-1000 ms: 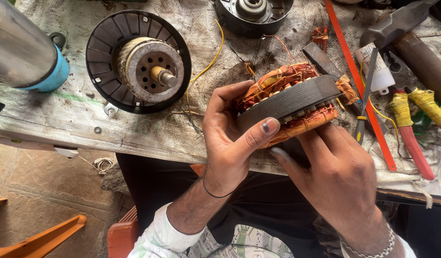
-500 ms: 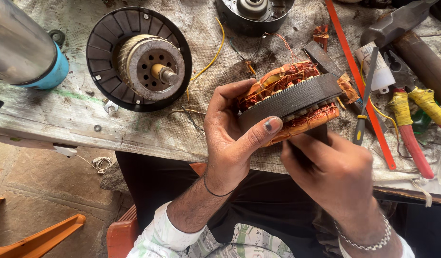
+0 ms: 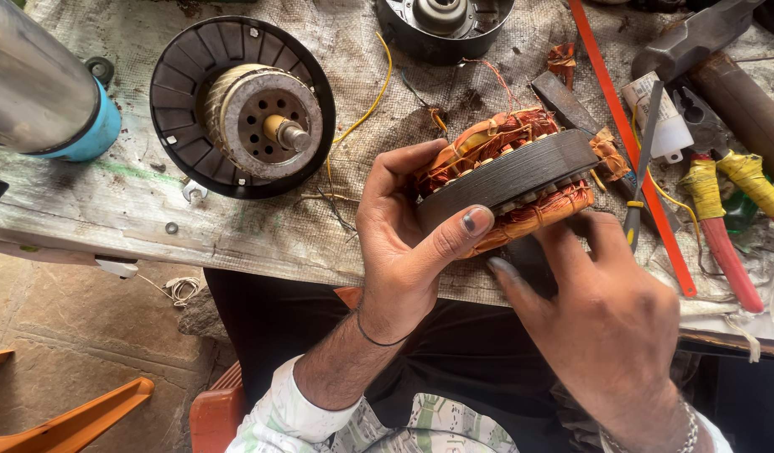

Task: The person holds a motor stator with copper windings in one hand and a black abrasive block in the other, repeatedly sanding the inner surface of the stator while rotating it to work different sections. They continue sanding and turning the stator throughout the episode at a cluttered workbench.

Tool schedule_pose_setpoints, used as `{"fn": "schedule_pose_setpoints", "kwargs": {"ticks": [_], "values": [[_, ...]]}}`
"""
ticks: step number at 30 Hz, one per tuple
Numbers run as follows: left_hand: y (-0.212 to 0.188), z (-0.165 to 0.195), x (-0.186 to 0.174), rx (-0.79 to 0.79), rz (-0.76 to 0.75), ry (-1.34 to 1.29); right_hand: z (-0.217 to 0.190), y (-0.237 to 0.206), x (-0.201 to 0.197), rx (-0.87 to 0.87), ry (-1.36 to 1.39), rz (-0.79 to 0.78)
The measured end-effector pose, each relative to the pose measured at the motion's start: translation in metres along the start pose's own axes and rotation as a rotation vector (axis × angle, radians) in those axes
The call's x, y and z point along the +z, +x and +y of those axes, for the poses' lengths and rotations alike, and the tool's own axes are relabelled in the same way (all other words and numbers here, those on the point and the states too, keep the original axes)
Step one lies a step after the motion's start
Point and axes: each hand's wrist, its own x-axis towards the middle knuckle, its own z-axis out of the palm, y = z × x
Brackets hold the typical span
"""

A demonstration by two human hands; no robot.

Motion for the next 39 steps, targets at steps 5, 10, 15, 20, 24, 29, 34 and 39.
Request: {"fn": "schedule_pose_setpoints", "kwargs": {"ticks": [5,10,15,20,24,29,34,39], "values": [[-0.001,0.001,0.000,-0.003,0.003,-0.006,-0.009,0.002,-0.005,-0.090,0.054,0.178],[-0.001,0.000,0.000,0.007,0.003,0.026,-0.005,0.002,0.001,-0.142,0.164,0.179],[-0.001,0.001,0.001,0.008,-0.006,-0.006,0.001,0.006,0.016,-0.216,0.248,0.130],[-0.001,0.001,0.001,0.011,-0.011,0.002,0.004,0.005,0.019,-0.218,0.245,0.080],[-0.001,0.001,0.001,0.008,-0.014,0.002,0.005,0.005,0.019,-0.220,0.238,0.070],[-0.001,0.000,0.000,0.010,-0.018,-0.001,0.009,0.008,0.021,-0.215,0.244,0.024],[-0.002,-0.001,0.000,0.019,-0.028,0.007,0.012,0.011,0.022,-0.217,0.241,-0.014],[-0.002,-0.002,-0.001,0.017,-0.038,-0.002,0.010,0.012,0.021,-0.181,0.258,-0.080]]}}
